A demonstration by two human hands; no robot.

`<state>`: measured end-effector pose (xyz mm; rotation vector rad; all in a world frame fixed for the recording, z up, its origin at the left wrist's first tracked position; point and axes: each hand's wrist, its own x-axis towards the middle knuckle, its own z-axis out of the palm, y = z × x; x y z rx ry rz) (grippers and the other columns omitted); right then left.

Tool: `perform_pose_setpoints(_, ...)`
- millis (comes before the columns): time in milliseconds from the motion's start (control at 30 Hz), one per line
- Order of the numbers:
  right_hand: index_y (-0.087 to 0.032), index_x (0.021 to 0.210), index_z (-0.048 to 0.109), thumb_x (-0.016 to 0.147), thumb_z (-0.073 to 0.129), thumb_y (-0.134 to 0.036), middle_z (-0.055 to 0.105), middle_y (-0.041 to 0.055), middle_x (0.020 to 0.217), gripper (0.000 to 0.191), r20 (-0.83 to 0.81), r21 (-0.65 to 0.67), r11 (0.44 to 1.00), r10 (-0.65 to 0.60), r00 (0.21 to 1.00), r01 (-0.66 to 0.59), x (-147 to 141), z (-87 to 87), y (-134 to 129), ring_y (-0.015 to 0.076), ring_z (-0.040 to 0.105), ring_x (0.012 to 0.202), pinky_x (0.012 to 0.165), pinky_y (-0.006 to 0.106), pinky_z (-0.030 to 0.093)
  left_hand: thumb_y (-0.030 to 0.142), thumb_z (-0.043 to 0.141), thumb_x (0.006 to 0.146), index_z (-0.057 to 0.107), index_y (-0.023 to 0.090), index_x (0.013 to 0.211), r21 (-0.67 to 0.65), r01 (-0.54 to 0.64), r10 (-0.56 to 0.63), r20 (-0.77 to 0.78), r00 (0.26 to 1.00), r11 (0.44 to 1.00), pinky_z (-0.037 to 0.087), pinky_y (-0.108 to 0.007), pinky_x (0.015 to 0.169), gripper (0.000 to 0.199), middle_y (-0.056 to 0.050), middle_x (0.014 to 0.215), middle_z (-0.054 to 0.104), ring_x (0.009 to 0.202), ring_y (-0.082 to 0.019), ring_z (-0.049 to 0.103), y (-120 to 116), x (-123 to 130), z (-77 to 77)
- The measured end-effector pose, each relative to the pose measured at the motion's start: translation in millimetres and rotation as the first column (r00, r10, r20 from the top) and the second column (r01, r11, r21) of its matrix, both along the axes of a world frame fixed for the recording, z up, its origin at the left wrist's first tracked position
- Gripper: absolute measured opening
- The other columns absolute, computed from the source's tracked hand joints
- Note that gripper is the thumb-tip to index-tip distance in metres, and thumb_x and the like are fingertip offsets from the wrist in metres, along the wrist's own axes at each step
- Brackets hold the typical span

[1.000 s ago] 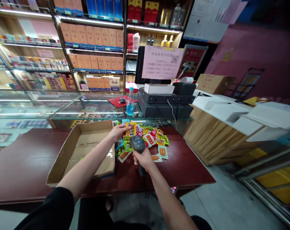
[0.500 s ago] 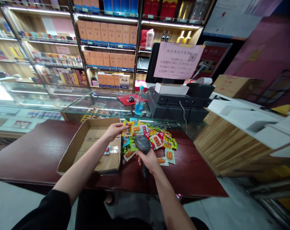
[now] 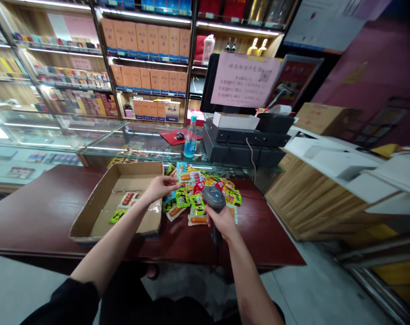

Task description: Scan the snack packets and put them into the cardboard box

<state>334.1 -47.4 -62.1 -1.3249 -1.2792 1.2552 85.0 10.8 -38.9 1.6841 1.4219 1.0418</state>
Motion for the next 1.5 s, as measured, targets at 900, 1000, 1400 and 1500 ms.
perform_pose_setpoints(900,-0.018,0.059,0.058,0.071,0.066,-0.035,0.054,-0.0005,0.043,0.022,0.033,0.023,1.0,-0.022,0.999,0.021,11.9,3.8,5.4,0.0115,0.048,0.035,0.037,0.024,0.041,0.041,0.075,0.056,0.069,0.013,0.079,-0.141,0.218,-0.25,-0.277,0.928,0.966,0.046,-0.027,0.065,0.036,-0.002,0.07,0.067,0.072,-0.02,0.062,36.9,68.5,-29.0)
perform_pose_setpoints(1000,-0.018,0.058,0.057,0.071,0.065,-0.033,0.053,-0.0009,0.042,0.022,0.037,0.018,1.0,0.011,0.999,-0.011,2.7,3.7,5.0,0.0109,0.047,0.034,0.037,0.023,0.04,0.038,0.078,0.055,0.07,0.012,0.084,-0.118,0.238,-0.241,-0.006,0.971,0.964,0.046,-0.025,0.064,0.039,-0.002,0.073,0.068,0.071,-0.017,0.061,32.7,52.5,-21.0)
perform_pose_setpoints(1400,-0.017,0.068,0.058,0.07,0.067,-0.037,0.057,-0.0019,0.047,0.022,-0.059,0.008,0.971,0.241,0.969,-0.241,-52.5,-8.7,-19.7,0.0099,0.047,0.035,0.035,0.022,0.042,0.034,0.085,0.049,0.061,0.016,0.093,-0.331,0.153,-0.087,0.206,0.975,0.931,0.041,-0.018,0.05,0.053,0.0,0.075,0.066,0.058,-0.008,0.055,5.9,-15.5,18.8)
perform_pose_setpoints(1500,-0.016,0.067,0.057,0.07,0.067,-0.038,0.057,-0.0019,0.048,0.024,-0.07,0.007,0.976,0.217,0.974,-0.217,-54.6,-11.2,-22.6,0.0096,0.047,0.034,0.034,0.022,0.041,0.037,0.084,0.049,0.065,0.015,0.089,-0.345,0.121,-0.079,0.134,0.988,0.931,0.038,-0.018,0.048,0.049,0.002,0.068,0.063,0.055,-0.008,0.052,9.4,-12.9,23.5)
